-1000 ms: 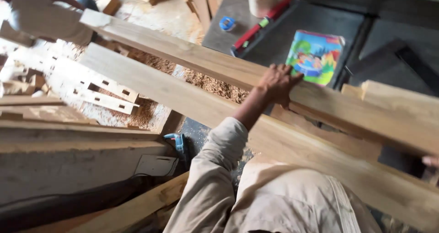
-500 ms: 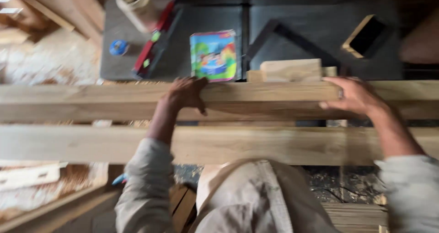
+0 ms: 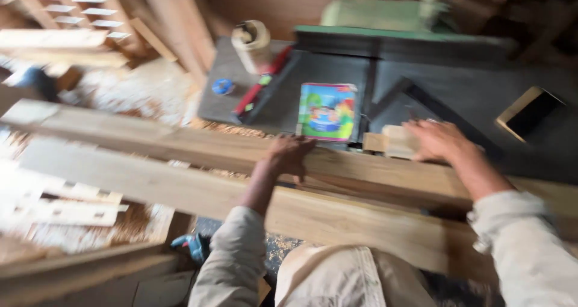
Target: Using a try square and pencil to mark lines on long pieces of wood for joinery in a workshop.
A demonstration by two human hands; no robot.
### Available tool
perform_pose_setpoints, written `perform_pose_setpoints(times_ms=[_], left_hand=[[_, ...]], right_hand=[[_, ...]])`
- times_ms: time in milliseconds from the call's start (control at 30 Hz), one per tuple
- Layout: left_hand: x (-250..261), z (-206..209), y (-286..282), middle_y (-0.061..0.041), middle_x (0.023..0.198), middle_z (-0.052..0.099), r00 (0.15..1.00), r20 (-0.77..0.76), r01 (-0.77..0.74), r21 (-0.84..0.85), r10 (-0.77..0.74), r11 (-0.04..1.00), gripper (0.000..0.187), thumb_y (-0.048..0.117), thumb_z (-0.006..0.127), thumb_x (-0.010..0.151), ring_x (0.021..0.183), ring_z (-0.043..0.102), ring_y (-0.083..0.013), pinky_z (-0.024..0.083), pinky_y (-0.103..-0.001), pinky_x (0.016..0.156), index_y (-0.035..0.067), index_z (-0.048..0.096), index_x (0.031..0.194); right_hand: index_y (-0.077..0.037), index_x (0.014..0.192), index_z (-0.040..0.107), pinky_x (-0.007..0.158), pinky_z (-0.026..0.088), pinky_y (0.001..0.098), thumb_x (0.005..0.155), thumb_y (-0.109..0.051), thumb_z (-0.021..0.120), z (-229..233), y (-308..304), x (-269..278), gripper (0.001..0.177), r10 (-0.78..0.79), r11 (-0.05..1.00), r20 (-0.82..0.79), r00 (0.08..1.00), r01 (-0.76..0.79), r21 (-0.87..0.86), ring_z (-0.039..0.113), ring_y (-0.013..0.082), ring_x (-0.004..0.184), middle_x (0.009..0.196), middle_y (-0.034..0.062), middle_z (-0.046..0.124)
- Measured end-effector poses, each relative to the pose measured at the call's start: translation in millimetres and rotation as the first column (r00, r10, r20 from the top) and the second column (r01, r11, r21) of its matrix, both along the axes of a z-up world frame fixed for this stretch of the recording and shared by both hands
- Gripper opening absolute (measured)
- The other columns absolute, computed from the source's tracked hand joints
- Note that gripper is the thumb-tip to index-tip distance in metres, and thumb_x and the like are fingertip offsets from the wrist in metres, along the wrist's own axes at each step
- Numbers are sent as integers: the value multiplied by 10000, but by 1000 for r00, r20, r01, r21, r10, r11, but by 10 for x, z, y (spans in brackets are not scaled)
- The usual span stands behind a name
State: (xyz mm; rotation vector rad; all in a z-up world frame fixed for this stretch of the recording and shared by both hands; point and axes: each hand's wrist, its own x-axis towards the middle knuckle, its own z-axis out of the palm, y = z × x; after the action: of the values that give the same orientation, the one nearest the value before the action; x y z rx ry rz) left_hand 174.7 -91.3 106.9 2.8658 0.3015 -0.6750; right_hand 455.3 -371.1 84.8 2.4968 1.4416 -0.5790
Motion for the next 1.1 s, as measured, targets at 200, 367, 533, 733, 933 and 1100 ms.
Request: perform_pose_setpoints(times_ms=[200, 367, 533, 733, 933, 1100], left_hand=[[-8, 176, -50, -48, 1276, 635, 997, 67, -28, -63, 32, 998, 1026, 405, 970, 417, 1303, 546, -270, 433, -510, 988, 230, 558, 1340], [35, 129, -48, -53, 1218, 658, 998, 68, -2, -43, 5, 999, 960, 393, 967, 434, 1279, 567, -276, 443, -497, 980, 224, 579, 1296], [-19, 177, -81, -60, 1297, 620, 998, 66, -7, -20, 8, 1000, 1019, 375, 971, 434, 1326, 517, -282, 426, -527, 974, 238, 551, 1352], [23, 5, -111, -78, 1444, 574, 999, -22, -24, 40, 25, 999, 1234, 438, 958, 431, 1342, 532, -304, 446, -504, 1058, 303, 428, 1538], [75, -193, -167, -33, 1386, 600, 997, 42, -66, 12, 66, 998, 1226, 315, 935, 351, 1306, 566, -236, 479, -477, 960, 398, 452, 1475], [185, -118, -73, -31, 1406, 604, 996, -23, -91, -29, 91, 995, 1297, 354, 948, 371, 1322, 568, -247, 488, -476, 979, 384, 383, 1537]], right_hand=[[-248, 1516, 445, 1048, 508, 471, 675, -557, 885, -426, 81, 362, 998, -46, 996, 36, 998, 44, 72, 557, 314, 1344, 1498, 81, 543], [-291, 1474, 547, 1035, 547, 468, 875, -463, 749, -609, 58, 370, 655, -73, 996, 178, 981, 62, 70, 645, 306, 1273, 1397, 71, 652], [-143, 1279, 641, 915, 559, 472, 794, -497, 763, -397, 714, -25, 613, 263, 753, 216, 940, -340, 563, 670, 355, 1164, 1294, 161, 688], [-163, 1219, 636, 919, 540, 450, 739, -625, 768, -237, 1636, -605, 680, 517, 803, 160, 841, -541, 249, 632, 347, 1125, 1183, 138, 658], [-252, 1430, 525, 963, 588, 433, 771, -708, 650, -1055, 1937, -153, 811, 421, 892, 244, 874, -448, 64, 632, 259, 1261, 1415, 74, 589], [-292, 1435, 595, 975, 594, 459, 883, -693, 568, -806, 1997, -140, 683, 259, 950, 199, 945, -286, 123, 718, 299, 1182, 1283, 91, 722]])
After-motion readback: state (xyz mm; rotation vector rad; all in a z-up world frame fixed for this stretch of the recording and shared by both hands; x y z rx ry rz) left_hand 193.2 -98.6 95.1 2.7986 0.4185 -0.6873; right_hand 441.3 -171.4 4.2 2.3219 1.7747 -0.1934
